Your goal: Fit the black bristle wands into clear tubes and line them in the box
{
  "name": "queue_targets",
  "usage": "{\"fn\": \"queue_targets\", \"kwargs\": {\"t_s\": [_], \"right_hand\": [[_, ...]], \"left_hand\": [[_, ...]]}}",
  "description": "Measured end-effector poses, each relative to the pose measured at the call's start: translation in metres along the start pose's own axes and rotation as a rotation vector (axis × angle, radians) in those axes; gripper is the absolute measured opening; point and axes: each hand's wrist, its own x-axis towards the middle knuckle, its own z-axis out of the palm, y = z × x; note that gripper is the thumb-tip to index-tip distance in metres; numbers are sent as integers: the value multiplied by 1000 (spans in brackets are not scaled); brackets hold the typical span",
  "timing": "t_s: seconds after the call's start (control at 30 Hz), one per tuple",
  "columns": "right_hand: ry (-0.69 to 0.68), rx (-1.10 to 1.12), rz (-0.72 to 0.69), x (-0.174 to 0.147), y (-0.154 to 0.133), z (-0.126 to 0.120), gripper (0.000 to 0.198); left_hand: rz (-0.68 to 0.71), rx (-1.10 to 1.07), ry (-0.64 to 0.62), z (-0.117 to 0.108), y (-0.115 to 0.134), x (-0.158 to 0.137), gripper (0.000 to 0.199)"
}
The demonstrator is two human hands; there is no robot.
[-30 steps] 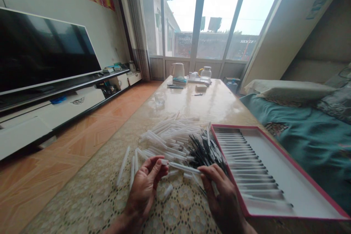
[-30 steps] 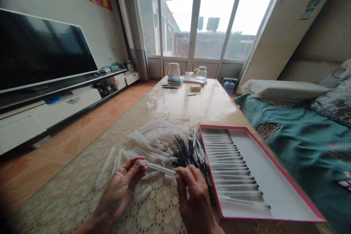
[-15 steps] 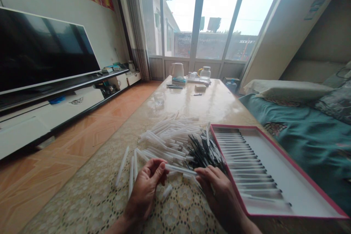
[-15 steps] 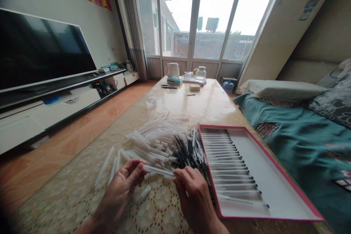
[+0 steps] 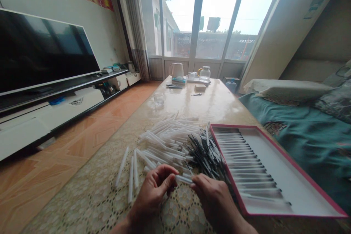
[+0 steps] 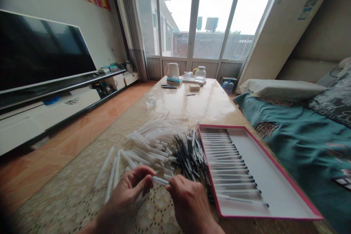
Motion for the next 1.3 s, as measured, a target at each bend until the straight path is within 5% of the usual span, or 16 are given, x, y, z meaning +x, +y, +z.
{"fn": "queue_targets", "kwargs": {"t_s": [0.43,0.6,0.73,0.87,1.03,1.3], "right_hand": [[-255,725,292,3,0,-17,43],[-115,534,244,11,-4,-22,36],[-20,355,189,14,7,-45,27],[-126,226,239,10,30,-83,16],[-214,117,321,-8,62,-121,12],[-295,9,374,-78,114,-124,10]], "left_hand": [[107,143,-32,6,10,-11,13],[106,213,48,4,5,-5,27],[181,575,119,-1,6,-5,21],[192,963,10,-3,10,-9,17],[172,1089,-58,-4,12,-12,6],[134,1085,-82,-6,15,-10,4]]}}
